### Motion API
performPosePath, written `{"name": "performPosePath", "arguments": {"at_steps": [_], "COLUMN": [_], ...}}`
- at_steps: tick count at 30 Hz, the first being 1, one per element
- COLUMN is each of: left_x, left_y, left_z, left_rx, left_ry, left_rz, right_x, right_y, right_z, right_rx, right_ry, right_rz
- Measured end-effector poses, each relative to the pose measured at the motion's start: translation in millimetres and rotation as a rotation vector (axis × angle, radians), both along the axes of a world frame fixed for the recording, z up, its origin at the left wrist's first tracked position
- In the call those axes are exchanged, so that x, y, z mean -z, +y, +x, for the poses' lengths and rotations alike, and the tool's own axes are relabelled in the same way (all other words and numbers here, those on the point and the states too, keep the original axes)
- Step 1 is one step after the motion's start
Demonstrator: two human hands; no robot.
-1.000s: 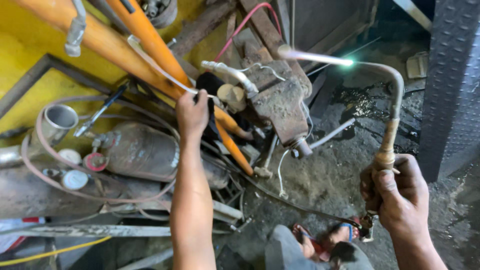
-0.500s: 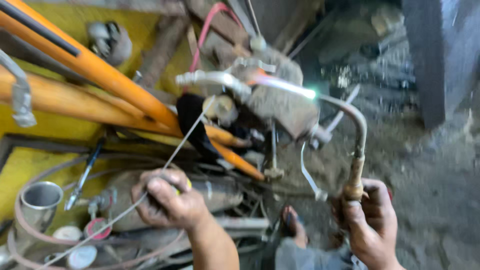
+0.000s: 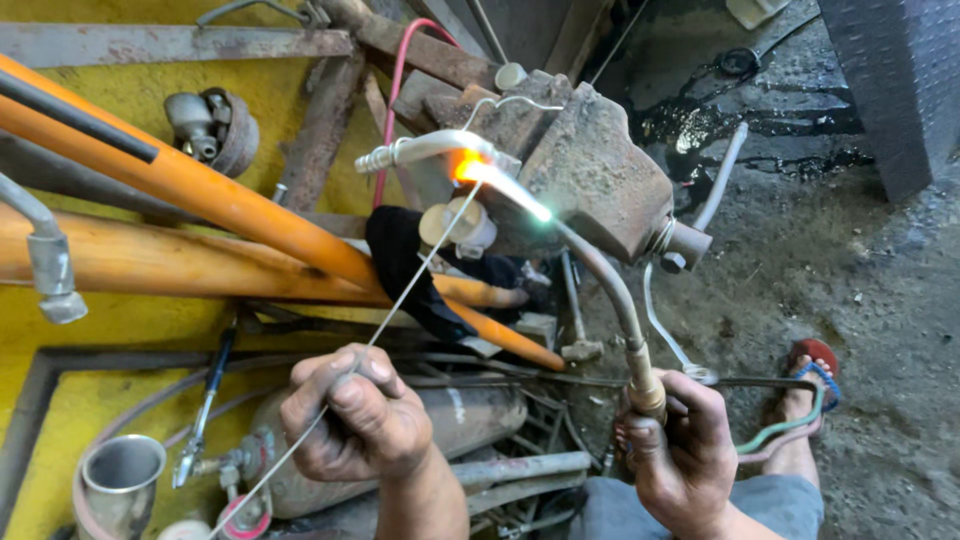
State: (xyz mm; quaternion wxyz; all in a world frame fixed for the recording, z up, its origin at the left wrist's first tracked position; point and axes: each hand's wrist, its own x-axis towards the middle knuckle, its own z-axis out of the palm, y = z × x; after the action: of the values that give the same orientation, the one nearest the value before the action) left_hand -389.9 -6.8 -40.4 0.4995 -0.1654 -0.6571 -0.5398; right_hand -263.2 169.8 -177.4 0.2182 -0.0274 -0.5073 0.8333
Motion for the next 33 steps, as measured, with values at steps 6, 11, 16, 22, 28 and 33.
{"name": "performPosePath", "arguments": {"at_steps": [6, 11, 16, 22, 28, 33], "left_x": [-0.2, 0.7, 0.9, -1.8, 0.3, 0.9], "left_y": [-1.4, 1.5, 3.1, 7.4, 8.2, 1.3], "left_z": [-1.2, -5.9, -10.4, -13.2, -16.6, -15.0], "left_rx": [0.023, 0.031, 0.0, -0.03, -0.09, -0.142], "left_ry": [0.024, 0.056, 0.054, 0.015, 0.04, 0.166], "left_rz": [0.02, 0.004, -0.052, -0.193, -0.259, -0.276], "right_x": [4.7, 11.9, 14.4, 5.0, 2.8, 5.6], "right_y": [-5.8, -8.0, -10.3, -4.6, 0.3, 0.6], "right_z": [-4.5, -26.6, -46.9, -54.0, -56.0, -56.0], "right_rx": [0.082, -0.061, -0.123, -0.187, -0.212, -0.205], "right_ry": [-0.109, -0.147, -0.111, -0.148, -0.117, -0.082], "right_rz": [0.072, -0.002, -0.081, -0.067, -0.116, -0.133]}}
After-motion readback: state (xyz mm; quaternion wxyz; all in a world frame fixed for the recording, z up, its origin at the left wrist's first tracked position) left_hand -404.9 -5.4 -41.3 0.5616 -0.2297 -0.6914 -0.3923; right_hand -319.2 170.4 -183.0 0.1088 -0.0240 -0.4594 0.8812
